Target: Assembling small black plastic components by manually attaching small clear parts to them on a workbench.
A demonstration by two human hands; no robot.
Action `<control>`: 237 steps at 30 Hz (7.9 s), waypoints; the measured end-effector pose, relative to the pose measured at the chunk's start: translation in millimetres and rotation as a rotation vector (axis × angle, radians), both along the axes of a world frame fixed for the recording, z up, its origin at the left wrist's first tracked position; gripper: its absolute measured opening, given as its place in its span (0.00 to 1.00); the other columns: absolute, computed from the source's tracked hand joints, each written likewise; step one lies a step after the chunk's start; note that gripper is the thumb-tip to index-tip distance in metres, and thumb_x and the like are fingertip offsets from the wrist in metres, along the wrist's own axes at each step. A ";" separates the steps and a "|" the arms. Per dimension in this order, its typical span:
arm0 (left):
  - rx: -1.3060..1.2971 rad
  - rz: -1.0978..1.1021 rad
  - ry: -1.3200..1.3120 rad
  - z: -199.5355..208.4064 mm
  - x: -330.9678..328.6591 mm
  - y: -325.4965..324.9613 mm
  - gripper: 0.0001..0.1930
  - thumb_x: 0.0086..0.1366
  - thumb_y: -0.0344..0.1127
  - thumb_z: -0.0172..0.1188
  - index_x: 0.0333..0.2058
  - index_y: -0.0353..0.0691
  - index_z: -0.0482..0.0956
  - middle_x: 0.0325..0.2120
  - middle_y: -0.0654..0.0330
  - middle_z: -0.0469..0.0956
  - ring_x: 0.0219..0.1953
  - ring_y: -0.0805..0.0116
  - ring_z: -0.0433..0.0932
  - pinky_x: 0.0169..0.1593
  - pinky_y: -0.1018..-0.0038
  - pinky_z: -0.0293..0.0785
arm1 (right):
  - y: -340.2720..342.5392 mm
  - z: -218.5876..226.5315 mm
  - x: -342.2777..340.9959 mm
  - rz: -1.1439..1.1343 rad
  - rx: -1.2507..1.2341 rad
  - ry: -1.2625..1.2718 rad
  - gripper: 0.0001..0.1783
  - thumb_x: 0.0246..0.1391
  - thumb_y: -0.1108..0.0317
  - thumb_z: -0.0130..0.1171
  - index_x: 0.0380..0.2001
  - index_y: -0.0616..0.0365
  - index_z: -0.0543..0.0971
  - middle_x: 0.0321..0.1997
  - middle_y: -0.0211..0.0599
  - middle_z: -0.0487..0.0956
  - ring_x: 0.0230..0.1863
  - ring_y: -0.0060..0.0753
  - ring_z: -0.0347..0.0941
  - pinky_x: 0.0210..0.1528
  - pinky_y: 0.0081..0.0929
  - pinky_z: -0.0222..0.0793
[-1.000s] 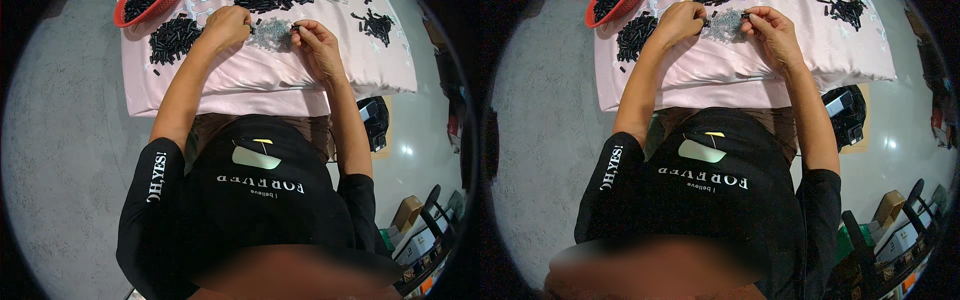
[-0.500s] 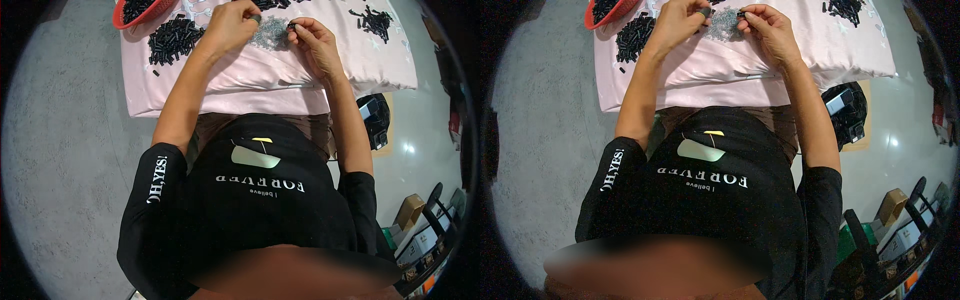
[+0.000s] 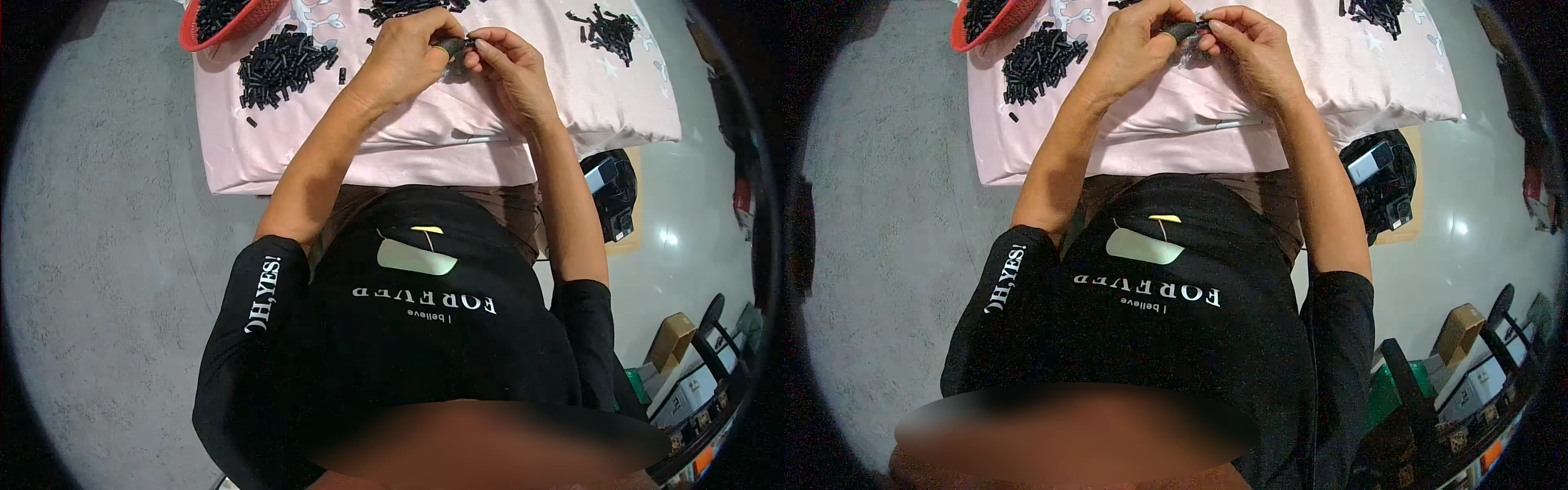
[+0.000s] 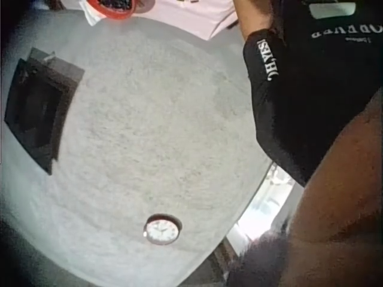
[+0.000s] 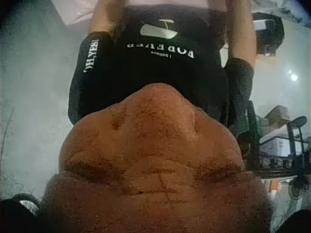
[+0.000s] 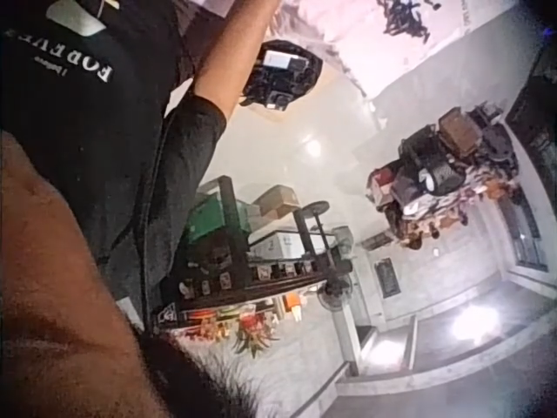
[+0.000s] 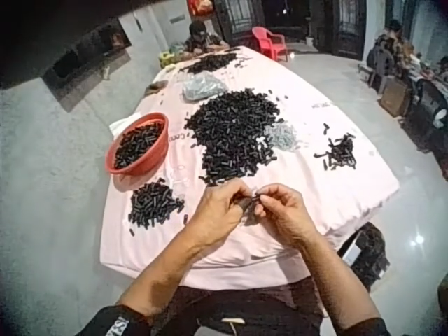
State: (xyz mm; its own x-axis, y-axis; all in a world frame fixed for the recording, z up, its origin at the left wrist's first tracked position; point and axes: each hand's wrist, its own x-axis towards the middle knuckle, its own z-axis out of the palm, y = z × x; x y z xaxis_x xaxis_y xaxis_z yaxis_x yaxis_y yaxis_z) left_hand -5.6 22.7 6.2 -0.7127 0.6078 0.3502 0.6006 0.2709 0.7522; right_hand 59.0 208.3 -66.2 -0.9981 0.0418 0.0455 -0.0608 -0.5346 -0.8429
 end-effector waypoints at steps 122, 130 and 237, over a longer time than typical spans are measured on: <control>0.098 0.026 0.073 -8.1 28.6 -2.8 0.16 0.56 0.21 0.61 0.44 0.37 0.79 0.32 0.54 0.82 0.32 0.61 0.84 0.38 0.68 0.81 | 5.5 -4.8 2.1 0.121 -0.002 0.010 0.13 0.67 0.70 0.60 0.52 0.62 0.78 0.43 0.31 0.83 0.43 0.18 0.78 0.47 0.16 0.75; 0.042 -0.177 0.325 11.9 19.9 -2.1 0.17 0.61 0.22 0.58 0.50 0.35 0.79 0.37 0.49 0.78 0.37 0.52 0.79 0.42 0.64 0.76 | 6.5 -1.9 1.1 0.159 -0.021 0.086 0.21 0.65 0.72 0.60 0.60 0.61 0.71 0.50 0.35 0.83 0.49 0.23 0.80 0.53 0.20 0.76; -0.458 0.152 -0.028 -14.3 -54.6 -72.3 0.11 0.58 0.31 0.60 0.39 0.39 0.85 0.30 0.49 0.85 0.36 0.53 0.85 0.45 0.64 0.78 | -1.5 -1.3 5.1 0.054 0.066 0.050 0.08 0.68 0.73 0.57 0.48 0.63 0.79 0.39 0.33 0.81 0.35 0.19 0.74 0.41 0.15 0.72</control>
